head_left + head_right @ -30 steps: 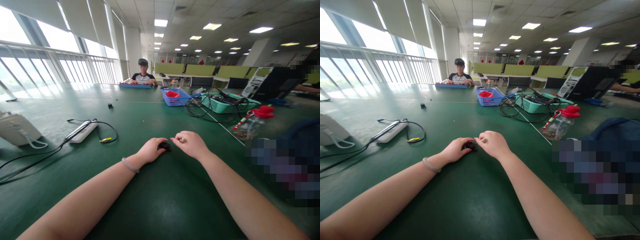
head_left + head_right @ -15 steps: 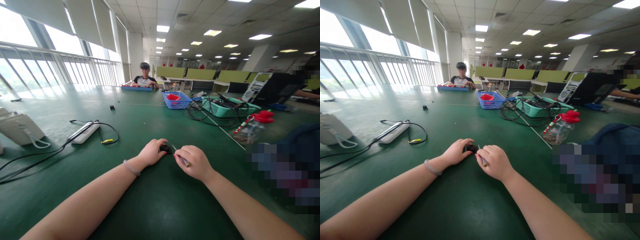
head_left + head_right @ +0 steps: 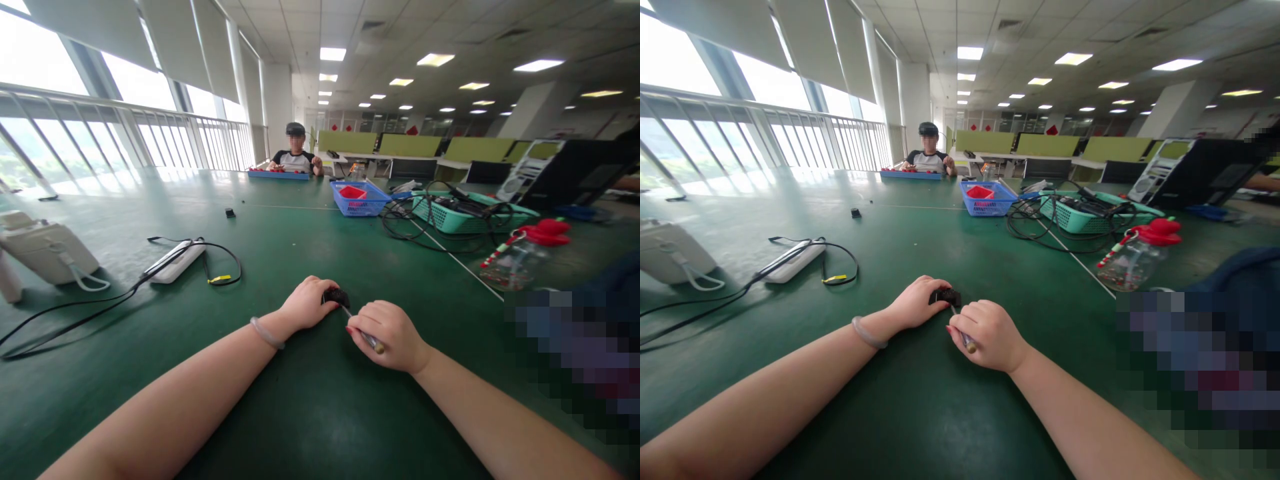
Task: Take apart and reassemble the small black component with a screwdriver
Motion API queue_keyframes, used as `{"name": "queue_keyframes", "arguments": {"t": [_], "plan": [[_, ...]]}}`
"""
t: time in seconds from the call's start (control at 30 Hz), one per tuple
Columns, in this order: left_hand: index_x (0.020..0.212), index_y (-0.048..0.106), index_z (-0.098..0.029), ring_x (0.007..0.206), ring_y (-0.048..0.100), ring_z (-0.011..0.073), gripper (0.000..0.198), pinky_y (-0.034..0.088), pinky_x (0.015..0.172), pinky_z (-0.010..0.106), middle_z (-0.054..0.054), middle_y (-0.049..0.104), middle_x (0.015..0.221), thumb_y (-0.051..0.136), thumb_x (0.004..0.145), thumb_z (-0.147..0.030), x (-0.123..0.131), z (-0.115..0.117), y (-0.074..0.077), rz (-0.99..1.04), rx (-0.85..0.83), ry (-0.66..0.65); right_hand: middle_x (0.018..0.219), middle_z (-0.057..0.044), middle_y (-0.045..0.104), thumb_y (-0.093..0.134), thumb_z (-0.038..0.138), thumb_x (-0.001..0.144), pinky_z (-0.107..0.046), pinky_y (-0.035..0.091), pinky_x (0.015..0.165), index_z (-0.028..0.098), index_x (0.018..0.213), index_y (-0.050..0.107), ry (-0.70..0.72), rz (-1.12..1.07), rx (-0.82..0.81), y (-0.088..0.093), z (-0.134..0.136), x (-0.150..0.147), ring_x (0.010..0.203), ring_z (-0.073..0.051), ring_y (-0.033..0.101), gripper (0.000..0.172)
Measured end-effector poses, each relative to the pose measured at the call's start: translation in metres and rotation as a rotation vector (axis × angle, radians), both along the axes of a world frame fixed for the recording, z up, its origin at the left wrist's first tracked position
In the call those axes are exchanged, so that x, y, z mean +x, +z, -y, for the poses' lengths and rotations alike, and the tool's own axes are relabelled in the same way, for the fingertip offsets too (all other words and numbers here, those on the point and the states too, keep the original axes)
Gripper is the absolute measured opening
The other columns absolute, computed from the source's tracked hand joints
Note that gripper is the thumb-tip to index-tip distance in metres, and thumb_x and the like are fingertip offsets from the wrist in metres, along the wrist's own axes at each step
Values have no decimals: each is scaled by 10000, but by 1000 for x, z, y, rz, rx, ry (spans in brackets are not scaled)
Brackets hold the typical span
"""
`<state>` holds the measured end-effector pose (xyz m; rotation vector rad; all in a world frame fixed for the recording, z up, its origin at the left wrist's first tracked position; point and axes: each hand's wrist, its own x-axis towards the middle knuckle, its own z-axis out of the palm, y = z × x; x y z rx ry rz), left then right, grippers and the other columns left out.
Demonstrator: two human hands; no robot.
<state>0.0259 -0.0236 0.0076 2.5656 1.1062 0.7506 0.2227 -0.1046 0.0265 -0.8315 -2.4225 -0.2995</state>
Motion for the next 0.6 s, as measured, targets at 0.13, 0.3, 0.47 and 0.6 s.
{"name": "queue_keyframes", "arguments": {"t": [0.13, 0.3, 0.47, 0.6], "plan": [[1141, 628, -212, 1063, 571, 240, 342, 443, 979, 384, 53, 678, 1112, 631, 807, -290, 0, 0, 1, -8, -20, 7, 714, -40, 616, 510, 207, 888, -303, 369, 649, 191, 839, 627, 3, -33, -36, 1, 0, 2, 656, -154, 523, 128], [1137, 629, -219, 1062, 572, 242, 343, 443, 978, 382, 44, 683, 1106, 639, 803, -297, 0, -1, 0, -3, -21, 4, 712, -42, 613, 512, 209, 890, -304, 367, 650, 190, 837, 628, 1, -25, -34, 2, 1, 0, 654, -156, 512, 129], [1138, 628, -219, 1065, 572, 245, 340, 441, 977, 386, 42, 683, 1109, 632, 809, -305, -1, -3, -2, -6, -19, 0, 724, -45, 613, 512, 227, 902, -303, 362, 659, 184, 846, 634, -34, -2, -51, 3, 0, 1, 670, -158, 518, 141], [1135, 624, -226, 1064, 569, 240, 338, 449, 967, 383, 37, 682, 1105, 632, 807, -308, -1, -3, -2, 0, -25, 0, 742, -42, 616, 523, 283, 909, -299, 354, 641, 191, 848, 647, -25, 85, -102, 2, 0, 0, 668, -155, 512, 166]]}}
